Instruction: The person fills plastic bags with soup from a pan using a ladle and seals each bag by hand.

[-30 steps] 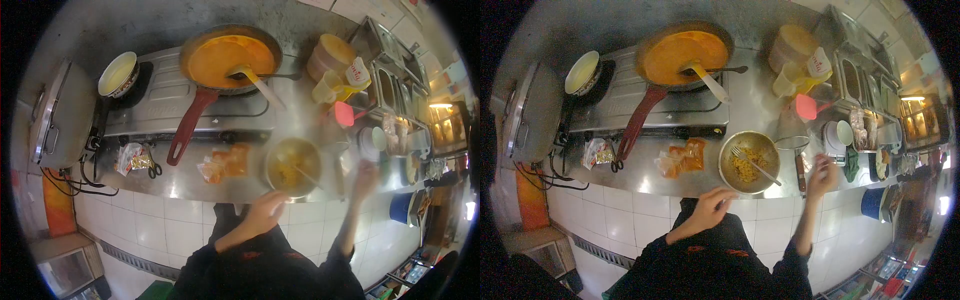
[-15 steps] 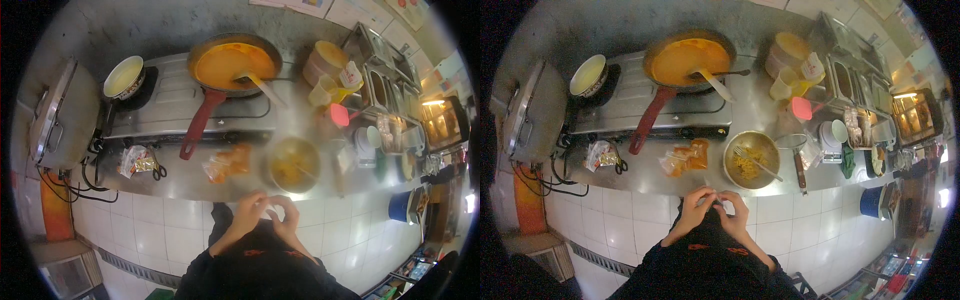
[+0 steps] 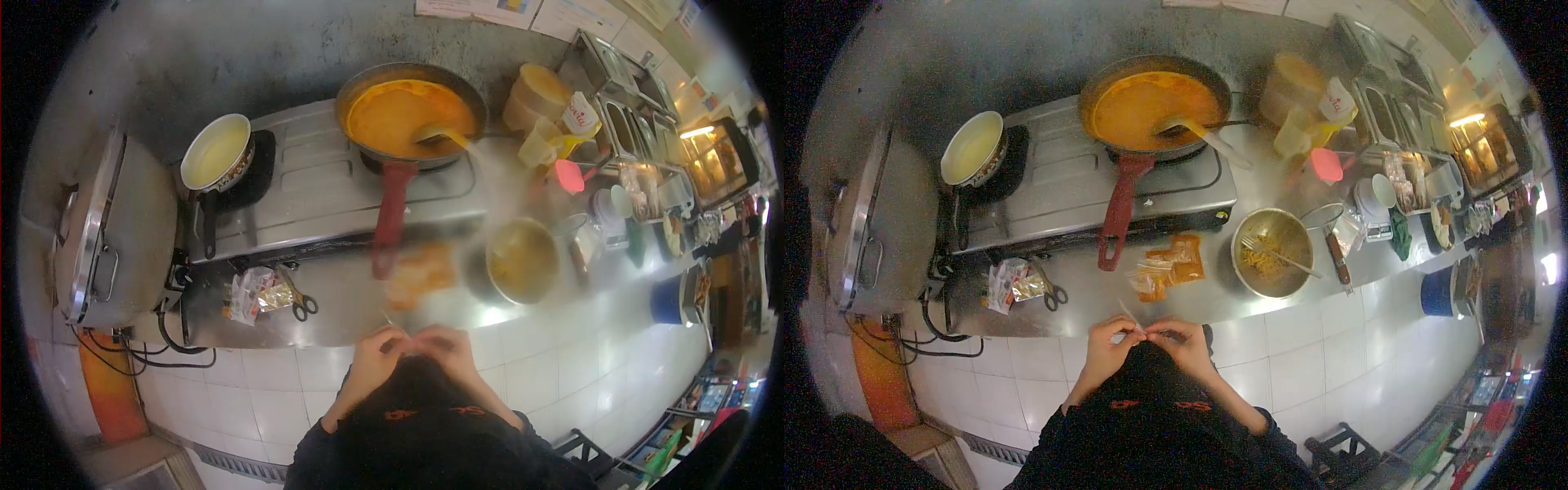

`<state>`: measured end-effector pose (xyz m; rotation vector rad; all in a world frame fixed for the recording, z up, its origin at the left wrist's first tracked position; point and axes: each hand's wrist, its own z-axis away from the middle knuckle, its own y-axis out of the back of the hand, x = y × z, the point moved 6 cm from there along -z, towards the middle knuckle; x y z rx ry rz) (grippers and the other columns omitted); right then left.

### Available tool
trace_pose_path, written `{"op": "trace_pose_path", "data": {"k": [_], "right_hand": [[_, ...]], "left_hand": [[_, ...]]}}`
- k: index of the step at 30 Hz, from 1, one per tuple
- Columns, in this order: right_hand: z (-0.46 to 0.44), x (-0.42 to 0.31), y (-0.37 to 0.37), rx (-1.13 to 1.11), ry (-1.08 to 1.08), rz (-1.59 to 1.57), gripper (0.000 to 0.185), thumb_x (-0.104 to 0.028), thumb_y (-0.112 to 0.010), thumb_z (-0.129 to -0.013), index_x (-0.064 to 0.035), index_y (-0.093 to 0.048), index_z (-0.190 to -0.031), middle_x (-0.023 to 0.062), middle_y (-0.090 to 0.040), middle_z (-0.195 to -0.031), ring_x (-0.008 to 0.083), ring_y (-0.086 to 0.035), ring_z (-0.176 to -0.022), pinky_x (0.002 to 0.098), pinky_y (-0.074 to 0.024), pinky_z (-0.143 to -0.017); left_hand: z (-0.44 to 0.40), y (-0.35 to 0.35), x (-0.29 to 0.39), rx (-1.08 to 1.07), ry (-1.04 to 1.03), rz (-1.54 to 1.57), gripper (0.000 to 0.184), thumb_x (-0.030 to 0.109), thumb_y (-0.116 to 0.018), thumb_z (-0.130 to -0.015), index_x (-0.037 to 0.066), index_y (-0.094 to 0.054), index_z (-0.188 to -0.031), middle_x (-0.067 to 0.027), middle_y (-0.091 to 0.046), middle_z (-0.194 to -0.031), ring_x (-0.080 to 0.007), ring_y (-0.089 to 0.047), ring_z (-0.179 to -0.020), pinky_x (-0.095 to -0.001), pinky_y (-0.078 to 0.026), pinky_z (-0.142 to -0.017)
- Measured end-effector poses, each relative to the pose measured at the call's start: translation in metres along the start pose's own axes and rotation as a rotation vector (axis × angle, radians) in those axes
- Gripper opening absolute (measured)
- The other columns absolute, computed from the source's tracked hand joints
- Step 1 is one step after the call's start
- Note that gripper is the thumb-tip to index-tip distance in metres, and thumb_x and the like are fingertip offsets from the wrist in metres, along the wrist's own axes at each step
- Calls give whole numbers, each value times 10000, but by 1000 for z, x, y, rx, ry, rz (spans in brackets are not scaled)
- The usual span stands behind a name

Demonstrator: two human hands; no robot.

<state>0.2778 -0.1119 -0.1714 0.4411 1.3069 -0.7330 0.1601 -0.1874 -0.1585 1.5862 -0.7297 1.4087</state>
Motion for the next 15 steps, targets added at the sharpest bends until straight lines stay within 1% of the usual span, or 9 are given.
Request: {"op": "trace_pose_path", "data": {"k": [2,6,8,10,12,13,15], "right_hand": [[0,8,-9,54,14,34,93,-47,-638,-749,5,-636,-826,77,-631,-785,150,-589,-746,243,-450,-670],[2,8,-26,176,6,137,77,-39,-634,-744,6,-635,-806,83,-629,-750,149,-591,-698,243,-454,-629],[2,-1,-32,229,173,311,67,-30,-624,-739,1,-633,-798,97,-628,-742,156,-594,-668,250,-456,-602],[1,1,-35,236,153,269,71,-30,-625,-732,-4,-634,-798,104,-627,-741,167,-597,-671,253,-456,-604],[1,4,-37,237,129,227,75,-30,-626,-726,-8,-634,-797,111,-626,-740,178,-601,-673,255,-457,-606],[0,6,-38,218,107,243,91,-35,-632,-717,-10,-633,-805,114,-626,-748,190,-604,-679,262,-460,-611],[-2,6,-40,200,82,258,107,-41,-638,-709,-13,-632,-812,118,-626,-755,203,-607,-685,270,-463,-616]], "left_hand": [[0,11,-4,-35,-14,-31,52,-11,-638,-697,-20,-600,-732,-83,-595,-702,-167,-570,-642,-253,-435,-595],[-2,23,-5,-109,-50,-115,60,2,-638,-705,-22,-591,-733,-86,-589,-700,-169,-568,-629,-257,-436,-577],[-4,28,0,-131,-72,-142,69,6,-642,-706,-23,-587,-737,-88,-587,-700,-169,-567,-627,-259,-436,-573],[-5,32,4,-149,-90,-162,79,11,-645,-707,-24,-582,-740,-91,-585,-700,-168,-565,-624,-262,-437,-569],[-5,34,1,-184,-16,-110,96,20,-652,-707,-24,-575,-741,-90,-581,-695,-170,-572,-632,-260,-445,-583],[-5,35,-1,-190,-15,-107,96,20,-652,-707,-24,-575,-741,-90,-581,-695,-170,-572,-632,-260,-445,-583],[-4,36,-4,-199,-69,-117,86,19,-641,-719,-24,-570,-746,-84,-582,-703,-165,-578,-648,-256,-456,-611]]}}
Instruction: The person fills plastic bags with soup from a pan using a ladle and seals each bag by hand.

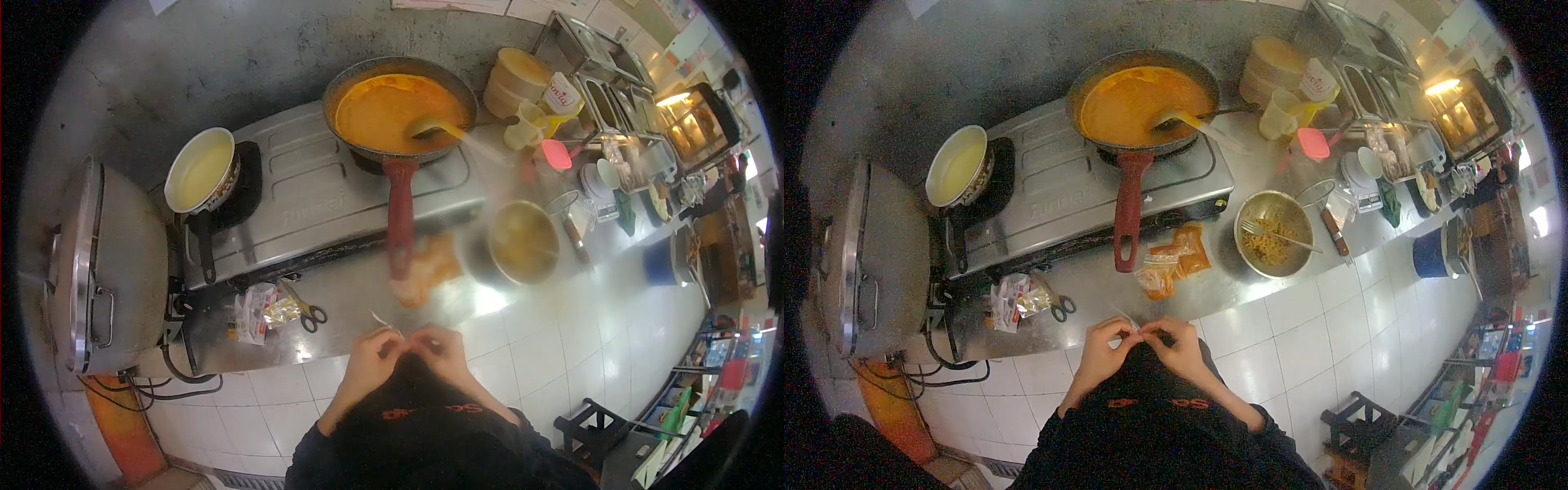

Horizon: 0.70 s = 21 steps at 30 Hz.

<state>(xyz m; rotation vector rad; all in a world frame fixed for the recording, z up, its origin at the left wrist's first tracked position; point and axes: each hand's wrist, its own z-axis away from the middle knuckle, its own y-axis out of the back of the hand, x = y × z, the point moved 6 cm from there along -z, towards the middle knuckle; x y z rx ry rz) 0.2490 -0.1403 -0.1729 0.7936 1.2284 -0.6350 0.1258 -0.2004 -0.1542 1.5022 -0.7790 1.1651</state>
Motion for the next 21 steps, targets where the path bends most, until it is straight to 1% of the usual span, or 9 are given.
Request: {"op": "trace_pose_path", "data": {"k": [3,5,8,13,14,16,18,20,21], "right_hand": [[-1,-14,-5,9,143,109,149,-59,-647,-697,-18,-627,-839,124,-626,-769,234,-607,-670,298,-473,-614],[2,-17,-11,40,283,238,177,-71,-648,-692,-38,-623,-864,113,-618,-751,249,-599,-622,312,-478,-569],[6,-20,-14,138,343,434,192,-72,-645,-689,-59,-619,-878,100,-605,-720,251,-586,-574,316,-472,-511],[1,-32,-15,202,482,497,191,-70,-646,-680,-66,-609,-868,90,-573,-666,245,-573,-548,320,-458,-473],[2,-37,-15,210,520,481,186,-68,-647,-676,-63,-604,-857,89,-564,-654,245,-569,-543,324,-455,-470],[1,-38,-16,195,503,517,145,-96,-639,-687,-60,-587,-817,88,-562,-650,248,-568,-537,326,-453,-463],[1,-39,-18,178,487,552,121,-123,-631,-698,-56,-569,-777,88,-561,-647,250,-567,-530,328,-451,-456],[-1,-28,-32,-57,310,823,156,-185,-592,-731,-53,-515,-695,104,-569,-635,256,-569,-506,340,-455,-450],[0,-24,-31,-55,307,823,156,-185,-592,-731,-53,-515,-695,104,-569,-635,256,-569,-506,340,-455,-450]], "left_hand": [[2,3,-9,1,90,96,75,17,-619,-740,-22,-559,-763,-84,-588,-714,-158,-591,-679,-254,-466,-644],[3,4,-12,22,120,96,75,16,-612,-745,-21,-553,-773,-88,-592,-724,-156,-595,-690,-258,-468,-653],[2,3,-12,70,120,114,79,26,-602,-757,-19,-543,-786,-94,-599,-736,-154,-602,-712,-265,-471,-669],[3,-1,-23,114,93,79,104,80,-586,-778,-6,-546,-821,-126,-608,-772,-196,-615,-756,-273,-466,-640],[2,0,-25,103,145,111,102,83,-575,-785,-10,-544,-812,-132,-606,-771,-206,-613,-736,-280,-465,-637],[1,1,-26,90,198,144,103,85,-565,-792,-15,-542,-802,-137,-604,-770,-216,-611,-716,-287,-463,-635],[0,0,-24,34,165,113,107,94,-552,-780,-12,-541,-771,-151,-598,-742,-282,-589,-657,-326,-455,-597],[1,-4,-28,-7,192,16,120,114,-545,-768,-5,-552,-759,-156,-597,-728,-310,-578,-650,-353,-450,-588],[1,-7,-31,-48,215,-80,136,135,-538,-756,2,-562,-747,-161,-596,-714,-338,-567,-643,-381,-444,-579]]}}
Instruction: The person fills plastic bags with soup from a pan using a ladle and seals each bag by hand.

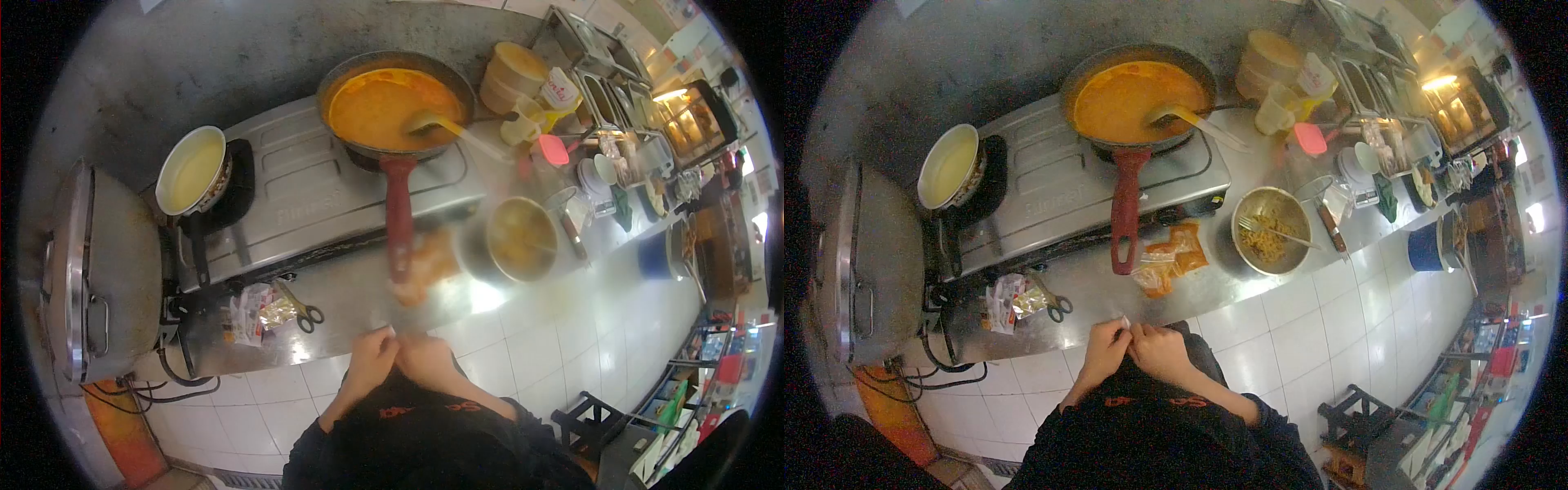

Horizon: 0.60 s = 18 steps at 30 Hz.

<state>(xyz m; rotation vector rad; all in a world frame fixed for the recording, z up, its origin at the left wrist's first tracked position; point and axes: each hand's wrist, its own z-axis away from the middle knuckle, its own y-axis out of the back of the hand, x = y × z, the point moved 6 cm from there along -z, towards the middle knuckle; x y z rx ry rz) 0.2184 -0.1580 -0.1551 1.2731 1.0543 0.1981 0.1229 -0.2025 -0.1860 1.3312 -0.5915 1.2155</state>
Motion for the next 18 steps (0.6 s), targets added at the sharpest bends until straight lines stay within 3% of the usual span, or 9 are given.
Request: {"op": "trace_pose_path", "data": {"k": [2,5,6,7,9,13,15,17,18], "right_hand": [[4,4,-13,-40,108,104,193,-211,-552,-752,-55,-486,-658,117,-568,-607,264,-568,-482,358,-455,-444],[-5,36,-21,-73,30,177,177,-190,-561,-735,-50,-490,-655,113,-550,-550,267,-548,-430,367,-444,-418],[-6,34,-22,-205,-20,216,173,-199,-588,-709,-52,-505,-671,115,-582,-689,255,-588,-581,347,-465,-495],[-7,32,-15,-202,-22,217,173,-199,-588,-709,-52,-505,-671,115,-582,-689,255,-588,-581,347,-465,-495],[-9,18,1,-146,149,81,148,-191,-615,-683,-62,-567,-740,101,-573,-900,251,-559,-850,367,-453,-710],[-9,-14,52,-59,474,-65,152,-162,-640,-661,-103,-624,-800,64,-523,-1040,256,-455,-1027,416,-347,-878],[-12,-12,65,-36,527,-191,154,-129,-667,-637,-111,-651,-788,66,-531,-1035,260,-448,-1034,440,-306,-894],[-23,-12,99,100,458,-303,134,-122,-677,-628,-107,-649,-759,56,-547,-996,254,-465,-1004,418,-321,-872],[-28,-8,121,226,377,-424,117,-114,-687,-619,-103,-647,-729,46,-562,-956,247,-482,-974,396,-336,-850]], "left_hand": [[-1,-3,-3,24,1,-172,162,155,-543,-741,0,-586,-723,-172,-589,-678,-327,-579,-628,-374,-445,-570],[0,-10,-6,44,56,-477,211,210,-544,-721,15,-620,-694,-186,-582,-648,-338,-583,-627,-393,-447,-573],[1,-10,-8,31,113,-615,232,244,-541,-717,31,-630,-689,-189,-581,-656,-360,-574,-643,-419,-447,-585],[-1,-8,-6,30,110,-616,232,244,-541,-717,31,-630,-689,-189,-581,-656,-360,-574,-643,-419,-447,-585],[-2,0,-2,-10,173,-640,241,273,-544,-709,51,-636,-689,-184,-582,-646,-349,-579,-633,-431,-449,-599],[-9,30,16,-165,147,-437,232,272,-551,-702,57,-637,-683,-179,-585,-634,-351,-580,-632,-418,-453,-609],[-12,35,36,-245,43,-399,210,246,-574,-712,44,-630,-716,-164,-597,-684,-346,-582,-658,-409,-454,-616],[-3,43,103,87,-482,-30,173,183,-629,-698,22,-605,-758,-144,-588,-756,-328,-573,-676,-403,-453,-624],[-2,37,121,96,-491,-32,173,183,-629,-698,22,-605,-758,-144,-588,-756,-328,-573,-676,-403,-453,-624]]}}
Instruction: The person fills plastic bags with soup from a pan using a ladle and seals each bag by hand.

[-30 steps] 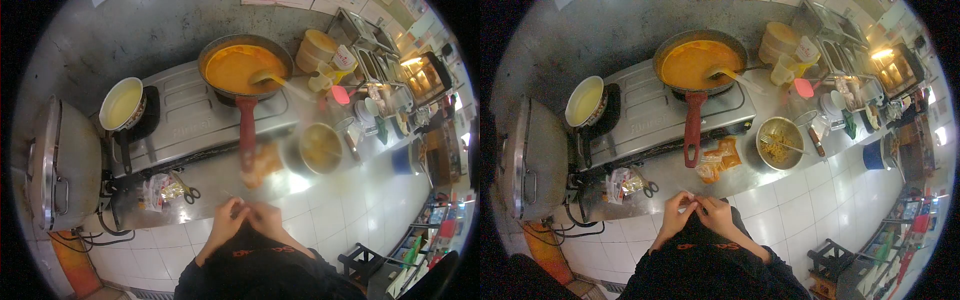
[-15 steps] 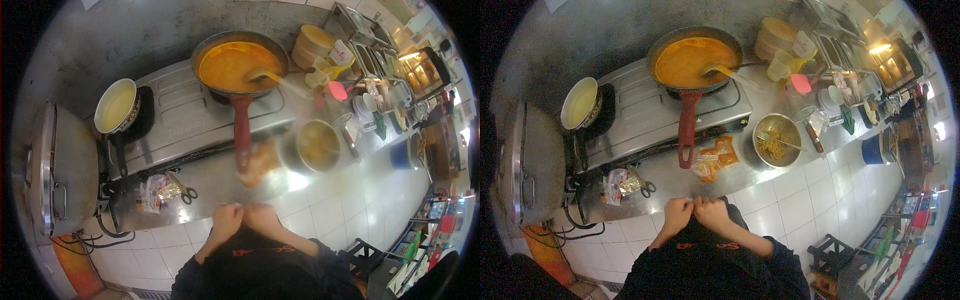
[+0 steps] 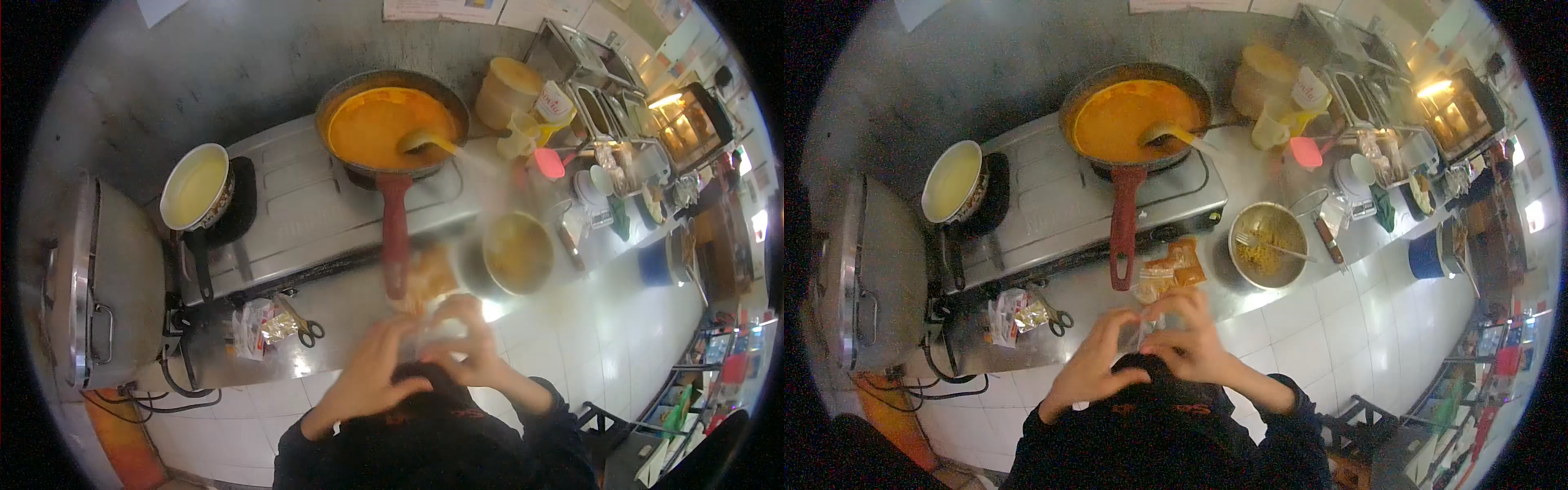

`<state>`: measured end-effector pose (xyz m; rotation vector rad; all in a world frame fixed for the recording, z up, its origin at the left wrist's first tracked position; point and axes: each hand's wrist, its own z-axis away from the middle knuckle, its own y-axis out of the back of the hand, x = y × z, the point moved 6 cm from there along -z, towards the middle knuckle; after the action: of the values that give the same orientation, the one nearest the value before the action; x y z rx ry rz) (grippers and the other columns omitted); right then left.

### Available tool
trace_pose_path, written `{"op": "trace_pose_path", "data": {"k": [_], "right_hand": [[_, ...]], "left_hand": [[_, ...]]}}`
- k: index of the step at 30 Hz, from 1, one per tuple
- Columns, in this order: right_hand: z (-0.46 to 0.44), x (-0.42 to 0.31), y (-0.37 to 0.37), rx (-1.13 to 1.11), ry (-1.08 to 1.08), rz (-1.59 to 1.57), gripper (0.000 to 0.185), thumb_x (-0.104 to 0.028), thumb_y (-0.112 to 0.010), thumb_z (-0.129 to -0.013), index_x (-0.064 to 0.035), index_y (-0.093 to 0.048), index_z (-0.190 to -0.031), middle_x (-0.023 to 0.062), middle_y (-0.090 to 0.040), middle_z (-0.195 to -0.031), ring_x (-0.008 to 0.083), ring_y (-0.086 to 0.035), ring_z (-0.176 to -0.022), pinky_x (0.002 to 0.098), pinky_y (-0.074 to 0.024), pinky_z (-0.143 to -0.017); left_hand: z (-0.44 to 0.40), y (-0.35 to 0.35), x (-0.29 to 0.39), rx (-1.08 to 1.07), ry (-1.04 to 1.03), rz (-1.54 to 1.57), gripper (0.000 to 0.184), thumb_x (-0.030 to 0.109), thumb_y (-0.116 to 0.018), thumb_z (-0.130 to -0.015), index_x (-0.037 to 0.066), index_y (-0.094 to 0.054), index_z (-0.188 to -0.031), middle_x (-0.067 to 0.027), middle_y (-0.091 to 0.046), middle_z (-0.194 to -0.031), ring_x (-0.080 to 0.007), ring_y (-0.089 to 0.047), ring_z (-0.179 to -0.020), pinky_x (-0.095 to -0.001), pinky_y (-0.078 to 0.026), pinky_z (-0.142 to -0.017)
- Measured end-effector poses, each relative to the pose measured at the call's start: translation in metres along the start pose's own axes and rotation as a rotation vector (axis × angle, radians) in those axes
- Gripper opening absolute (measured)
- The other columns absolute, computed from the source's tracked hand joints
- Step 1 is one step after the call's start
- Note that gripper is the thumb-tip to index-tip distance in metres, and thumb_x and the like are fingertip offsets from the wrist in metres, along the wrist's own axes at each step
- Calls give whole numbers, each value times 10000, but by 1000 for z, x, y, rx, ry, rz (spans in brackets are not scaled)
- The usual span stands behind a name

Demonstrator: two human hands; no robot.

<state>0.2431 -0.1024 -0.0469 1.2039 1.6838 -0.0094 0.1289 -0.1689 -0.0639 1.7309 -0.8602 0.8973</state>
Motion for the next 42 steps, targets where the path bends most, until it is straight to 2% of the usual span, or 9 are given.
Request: {"op": "trace_pose_path", "data": {"k": [4,13,15,18,21,26,31,34,42], "right_hand": [[-40,-8,41,0,8,-43,72,-51,-667,-651,-53,-623,-707,35,-599,-712,206,-566,-729,311,-417,-728],[-102,46,102,35,-319,-607,38,15,-509,-816,39,-530,-836,132,-593,-939,175,-611,-769,265,-490,-664],[-118,45,102,-197,-244,-482,52,21,-521,-796,46,-529,-841,147,-574,-985,178,-608,-795,275,-495,-677],[-146,23,91,-350,68,-145,92,-2,-572,-749,14,-556,-837,135,-581,-933,238,-602,-772,303,-482,-665],[-162,27,91,-424,170,40,112,-53,-621,-714,-23,-581,-814,111,-572,-909,294,-564,-789,328,-455,-681],[-199,70,133,-93,248,412,224,-96,-668,-660,-57,-576,-861,88,-557,-906,267,-535,-895,363,-435,-740],[-195,165,120,-413,14,972,227,-82,-618,-661,-75,-564,-881,95,-560,-811,262,-584,-790,371,-481,-644],[-197,178,123,-542,55,1122,201,-83,-578,-665,-74,-560,-865,98,-563,-772,261,-598,-684,365,-491,-563],[-236,184,154,-289,398,1159,132,-112,-530,-683,-57,-564,-799,93,-566,-718,243,-596,-596,346,-479,-501]], "left_hand": [[-22,6,24,135,-108,-123,117,36,-650,-676,6,-587,-770,-115,-579,-790,-278,-578,-686,-347,-462,-614],[-91,72,51,283,-348,-149,137,19,-626,-714,19,-612,-851,-94,-617,-820,-217,-595,-712,-286,-459,-648],[-131,78,34,132,-125,376,265,110,-593,-782,10,-567,-1026,-76,-602,-960,-158,-565,-850,-265,-427,-756],[-180,24,13,-501,69,513,351,154,-548,-825,-1,-499,-1136,-59,-562,-1048,-112,-513,-938,-252,-390,-831],[-202,5,-8,-662,143,624,321,130,-545,-825,2,-517,-1118,-52,-570,-1016,-104,-519,-908,-250,-403,-816],[-230,39,-15,-339,70,590,245,59,-535,-795,-11,-559,-1029,-53,-599,-898,-124,-554,-893,-272,-421,-812],[-227,95,-9,112,-362,-160,217,89,-519,-806,45,-487,-1016,-90,-586,-895,-188,-553,-848,-276,-412,-767],[-217,106,-10,137,-240,-211,198,12,-473,-782,11,-439,-978,-151,-540,-898,-328,-518,-873,-350,-384,-788],[-192,122,-20,96,-33,-275,232,107,-462,-829,2,-341,-998,-120,-414,-962,-214,-426,-878,-309,-324,-837]]}}
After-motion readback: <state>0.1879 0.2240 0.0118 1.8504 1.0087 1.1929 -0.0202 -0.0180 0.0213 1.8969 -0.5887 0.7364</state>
